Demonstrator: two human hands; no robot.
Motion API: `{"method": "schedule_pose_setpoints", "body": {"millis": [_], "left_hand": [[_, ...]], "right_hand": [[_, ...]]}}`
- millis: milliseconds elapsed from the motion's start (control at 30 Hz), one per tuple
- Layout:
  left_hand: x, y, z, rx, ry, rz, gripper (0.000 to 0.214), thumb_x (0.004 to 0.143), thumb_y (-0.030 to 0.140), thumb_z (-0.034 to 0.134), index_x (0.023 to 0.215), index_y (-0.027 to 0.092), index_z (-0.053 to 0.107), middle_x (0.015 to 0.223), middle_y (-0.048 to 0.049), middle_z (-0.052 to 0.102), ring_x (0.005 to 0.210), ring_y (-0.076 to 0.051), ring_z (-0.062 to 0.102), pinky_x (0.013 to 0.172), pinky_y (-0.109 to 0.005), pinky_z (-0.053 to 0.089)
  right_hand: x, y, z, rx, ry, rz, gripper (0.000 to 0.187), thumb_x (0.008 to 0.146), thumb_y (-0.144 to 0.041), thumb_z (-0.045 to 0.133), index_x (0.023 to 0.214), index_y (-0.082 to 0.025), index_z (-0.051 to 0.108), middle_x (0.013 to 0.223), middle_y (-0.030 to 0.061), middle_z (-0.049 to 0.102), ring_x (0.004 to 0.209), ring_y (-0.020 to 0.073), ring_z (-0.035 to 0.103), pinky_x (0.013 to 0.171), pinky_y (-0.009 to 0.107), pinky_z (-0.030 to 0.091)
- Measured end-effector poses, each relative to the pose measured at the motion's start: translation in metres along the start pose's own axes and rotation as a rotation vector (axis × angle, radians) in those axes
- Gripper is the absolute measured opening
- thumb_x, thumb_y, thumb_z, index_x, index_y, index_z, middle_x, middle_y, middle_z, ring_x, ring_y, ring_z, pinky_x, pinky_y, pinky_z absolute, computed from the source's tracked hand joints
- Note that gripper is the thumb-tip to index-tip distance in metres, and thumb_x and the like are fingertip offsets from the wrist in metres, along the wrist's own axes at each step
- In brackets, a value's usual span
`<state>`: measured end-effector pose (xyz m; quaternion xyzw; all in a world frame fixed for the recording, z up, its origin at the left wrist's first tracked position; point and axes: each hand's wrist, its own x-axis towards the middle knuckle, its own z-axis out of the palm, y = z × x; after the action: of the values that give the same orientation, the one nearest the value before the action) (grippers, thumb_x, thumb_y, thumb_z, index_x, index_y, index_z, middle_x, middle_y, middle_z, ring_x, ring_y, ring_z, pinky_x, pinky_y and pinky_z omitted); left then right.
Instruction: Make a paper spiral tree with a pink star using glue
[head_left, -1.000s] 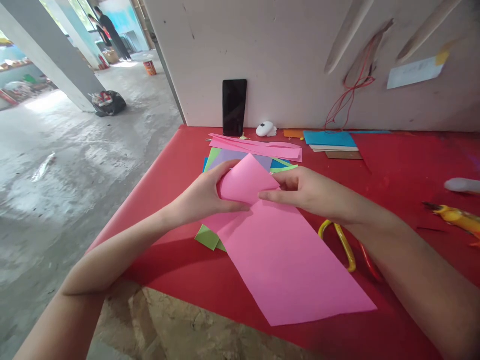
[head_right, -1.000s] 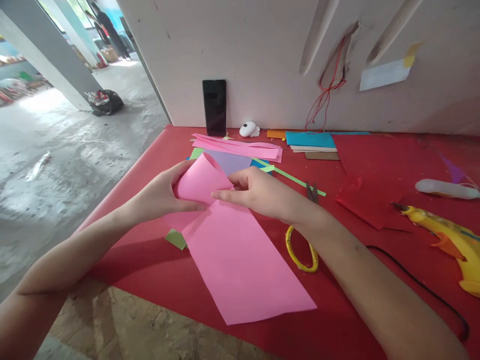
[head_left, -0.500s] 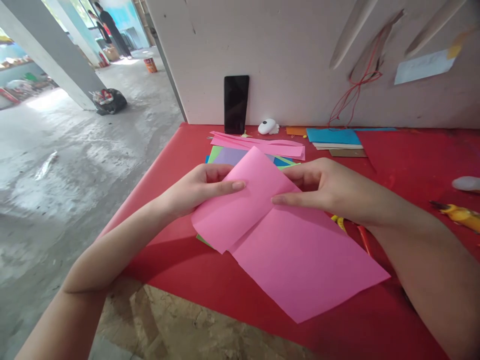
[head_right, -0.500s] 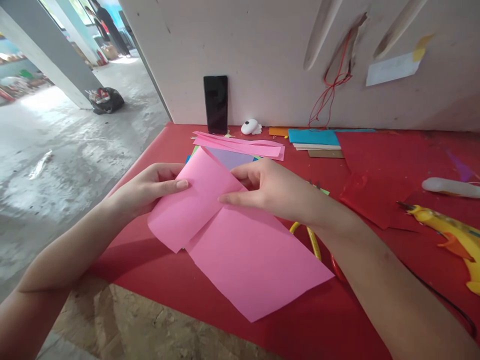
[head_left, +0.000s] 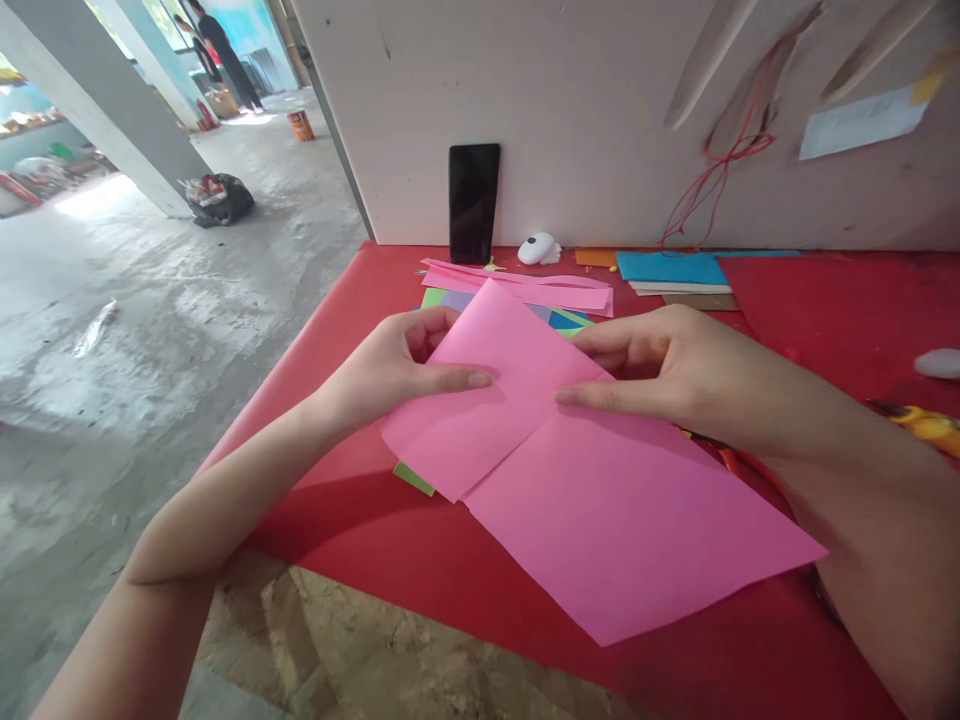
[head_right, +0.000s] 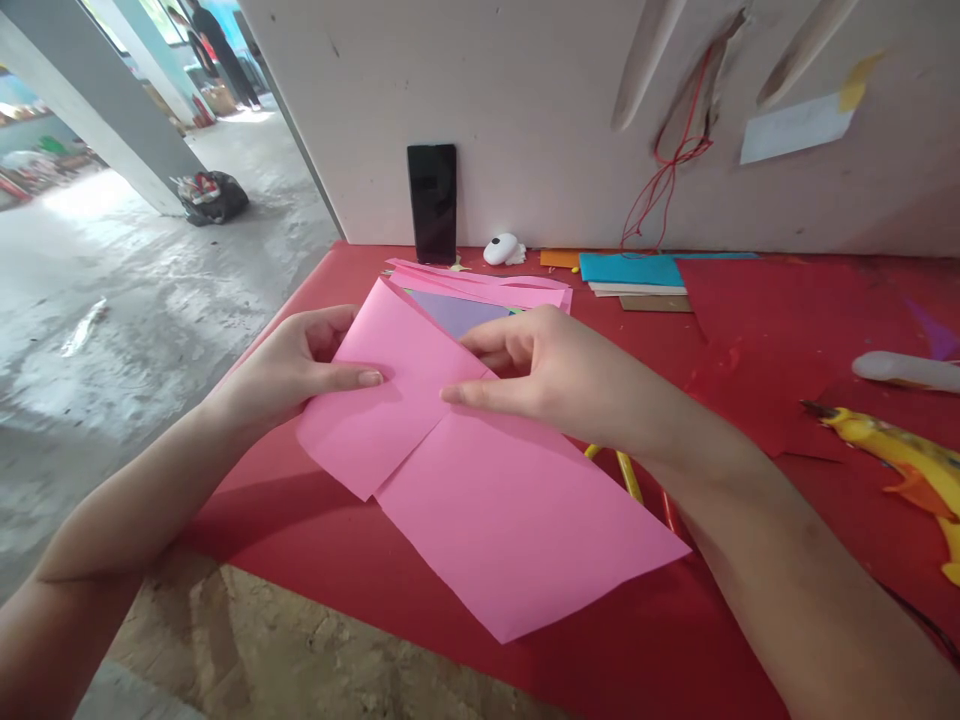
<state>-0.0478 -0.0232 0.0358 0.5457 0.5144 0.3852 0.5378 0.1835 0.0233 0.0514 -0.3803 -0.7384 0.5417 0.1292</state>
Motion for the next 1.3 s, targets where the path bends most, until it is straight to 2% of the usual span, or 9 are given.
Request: {"method": "schedule_pose_setpoints", "body": {"millis": [267, 433, 667, 867, 967, 1033, 1300], "left_hand": [[0.002, 0.000, 0.002, -0.005, 0.026, 0.032, 0.045, 0.056, 0.021, 0.088, 0.096, 0.015, 0.067, 0.093, -0.0034, 0.075, 0.083, -0.019, 0.072, 0.064, -0.023, 0.059], [0.002, 0.001, 0.004, -0.008, 0.035, 0.030, 0.047, 0.054, 0.018, 0.089, 0.094, 0.014, 0.066, 0.091, -0.0024, 0.073, 0.080, -0.018, 0.071, 0.062, -0.022, 0.058], [0.003, 0.000, 0.003, 0.020, 0.030, 0.052, 0.044, 0.056, 0.020, 0.088, 0.093, 0.014, 0.066, 0.092, -0.0023, 0.073, 0.081, -0.016, 0.070, 0.064, -0.021, 0.057], [0.005, -0.002, 0.000, 0.039, 0.005, 0.019, 0.042, 0.064, 0.035, 0.085, 0.096, 0.016, 0.067, 0.092, -0.0025, 0.072, 0.080, -0.016, 0.069, 0.063, -0.020, 0.056], [0.006, -0.005, -0.003, 0.041, -0.007, -0.017, 0.035, 0.073, 0.048, 0.077, 0.083, 0.016, 0.068, 0.077, 0.0007, 0.067, 0.065, -0.009, 0.063, 0.053, -0.015, 0.047], [0.008, -0.007, -0.005, 0.043, -0.004, -0.026, 0.039, 0.076, 0.053, 0.072, 0.073, 0.015, 0.066, 0.067, 0.0021, 0.061, 0.058, -0.006, 0.056, 0.048, -0.014, 0.040], [0.014, -0.012, -0.007, -0.041, -0.027, -0.042, 0.037, 0.070, 0.053, 0.078, 0.070, 0.016, 0.071, 0.067, 0.0019, 0.066, 0.057, -0.005, 0.057, 0.051, -0.015, 0.042]], "right_hand": [[-0.003, -0.002, 0.001, 0.002, 0.023, -0.010, 0.035, 0.073, -0.038, 0.074, 0.108, -0.032, 0.075, 0.081, -0.0017, 0.073, 0.060, 0.0118, 0.066, 0.043, 0.018, 0.046], [-0.003, -0.003, 0.002, 0.025, 0.035, -0.002, 0.036, 0.073, -0.038, 0.075, 0.106, -0.027, 0.076, 0.083, 0.0004, 0.074, 0.062, 0.0132, 0.067, 0.044, 0.018, 0.046], [-0.003, -0.001, 0.002, 0.053, 0.037, -0.002, 0.032, 0.071, -0.038, 0.078, 0.101, -0.027, 0.077, 0.078, -0.0003, 0.073, 0.059, 0.0123, 0.065, 0.043, 0.018, 0.045], [0.000, 0.001, 0.001, 0.105, 0.053, 0.040, 0.033, 0.068, -0.039, 0.079, 0.099, -0.028, 0.078, 0.076, 0.0001, 0.073, 0.057, 0.0144, 0.065, 0.041, 0.020, 0.047], [0.001, 0.003, -0.003, 0.143, 0.089, 0.048, 0.033, 0.065, -0.036, 0.081, 0.097, -0.027, 0.078, 0.078, 0.0019, 0.073, 0.060, 0.0161, 0.067, 0.045, 0.022, 0.051], [0.002, 0.005, -0.006, 0.166, 0.094, 0.066, 0.036, 0.063, -0.035, 0.082, 0.098, -0.027, 0.078, 0.076, 0.0015, 0.073, 0.058, 0.0157, 0.066, 0.044, 0.022, 0.051], [0.008, 0.011, -0.012, 0.111, 0.082, 0.099, 0.039, 0.061, -0.040, 0.082, 0.097, -0.026, 0.077, 0.065, -0.0013, 0.068, 0.051, 0.0138, 0.063, 0.040, 0.023, 0.048]]}}
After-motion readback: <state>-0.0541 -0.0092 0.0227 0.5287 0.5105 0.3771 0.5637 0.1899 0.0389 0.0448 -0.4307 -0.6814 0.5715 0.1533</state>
